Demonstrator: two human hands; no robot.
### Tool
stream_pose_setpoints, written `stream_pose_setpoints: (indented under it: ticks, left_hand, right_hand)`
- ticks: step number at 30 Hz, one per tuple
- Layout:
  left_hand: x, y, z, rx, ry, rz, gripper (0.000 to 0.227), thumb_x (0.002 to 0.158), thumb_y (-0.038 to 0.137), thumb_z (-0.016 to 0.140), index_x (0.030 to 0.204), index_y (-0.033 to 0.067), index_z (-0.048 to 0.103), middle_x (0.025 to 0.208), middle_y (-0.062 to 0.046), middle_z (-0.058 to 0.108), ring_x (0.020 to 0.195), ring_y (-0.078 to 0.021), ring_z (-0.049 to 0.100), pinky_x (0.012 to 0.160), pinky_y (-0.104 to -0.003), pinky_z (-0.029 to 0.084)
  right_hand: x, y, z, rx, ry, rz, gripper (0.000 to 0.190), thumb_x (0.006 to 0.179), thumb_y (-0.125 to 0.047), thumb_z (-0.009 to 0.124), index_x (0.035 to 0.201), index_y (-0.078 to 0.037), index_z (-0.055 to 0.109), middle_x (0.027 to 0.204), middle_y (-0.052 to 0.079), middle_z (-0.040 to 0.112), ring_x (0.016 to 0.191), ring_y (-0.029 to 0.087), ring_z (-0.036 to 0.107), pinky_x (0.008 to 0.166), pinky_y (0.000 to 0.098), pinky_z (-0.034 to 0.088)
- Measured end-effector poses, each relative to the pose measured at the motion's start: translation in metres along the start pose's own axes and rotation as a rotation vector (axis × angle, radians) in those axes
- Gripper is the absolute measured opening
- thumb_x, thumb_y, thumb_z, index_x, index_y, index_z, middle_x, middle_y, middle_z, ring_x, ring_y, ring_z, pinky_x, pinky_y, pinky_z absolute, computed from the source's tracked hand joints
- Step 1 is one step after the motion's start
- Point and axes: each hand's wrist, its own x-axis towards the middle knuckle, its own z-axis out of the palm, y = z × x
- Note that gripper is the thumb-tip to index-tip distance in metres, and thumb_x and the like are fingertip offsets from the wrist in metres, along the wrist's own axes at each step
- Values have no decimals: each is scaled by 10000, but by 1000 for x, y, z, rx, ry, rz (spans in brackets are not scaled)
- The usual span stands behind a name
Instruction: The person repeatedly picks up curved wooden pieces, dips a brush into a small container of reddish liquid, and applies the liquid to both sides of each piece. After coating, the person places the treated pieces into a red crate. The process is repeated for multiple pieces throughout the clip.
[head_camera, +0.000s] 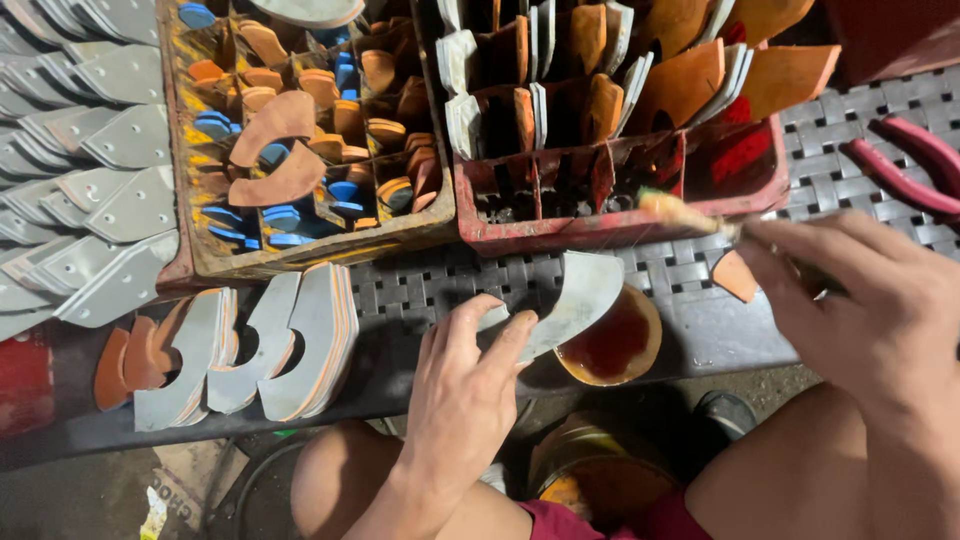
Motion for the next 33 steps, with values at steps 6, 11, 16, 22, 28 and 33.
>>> stream_pose_setpoints:
  ticks: [6,11,16,22,28,33]
  left_hand:
    - [1,-2,-3,9,48,-32,507,770,39,745,1272,74,678,1278,-198,556,1148,-390,580,995,-480,460]
    - [1,-2,-5,5,56,-20,522,756,32,738,1273,73,677,1282,-194,557,1150,-389,579,1001,-476,454]
    - [-1,1,-4,15,21,-33,505,775,43,753,1272,97,682,1274,-172,568,1117,-380,583,984,-479,455]
    - [0,3,-5,-2,28,3,503,750,25,744,1244,100,681,1266,-184,561,1139,-388,581,995,-477,460]
    - [-3,1,-2,-46,46,22,500,725,18,762,1215,94,693,1251,-178,582,1091,-380,606,981,-467,476]
    - [2,-2,2,-956,-106,-260,380,911,120,753,1250,32,604,1262,-135,648,1141,-227,659,1012,-352,526]
  right_hand:
    - [-1,-15,11,292,-201,-69,216,811,-79,822,1020,-115,782,965,29,771,777,157,721,643,277,554]
    - [0,-19,12,141,-29,-228,233,821,-72,833,1042,-112,772,951,57,740,775,214,706,673,321,557]
    - [1,-18,17,230,-143,-97,265,823,-85,838,1075,-125,768,941,38,731,721,195,688,628,312,550]
    - [5,-8,14,240,-158,-222,480,811,-81,821,1251,-101,627,1115,103,671,803,242,688,640,331,544]
    - [10,6,19,166,39,-181,809,798,-159,836,1487,-45,428,1177,156,532,894,321,645,657,370,556]
    - [-5,-6,15,73,-42,-379,886,517,-471,881,1299,-153,610,1132,47,611,909,301,660,734,422,563]
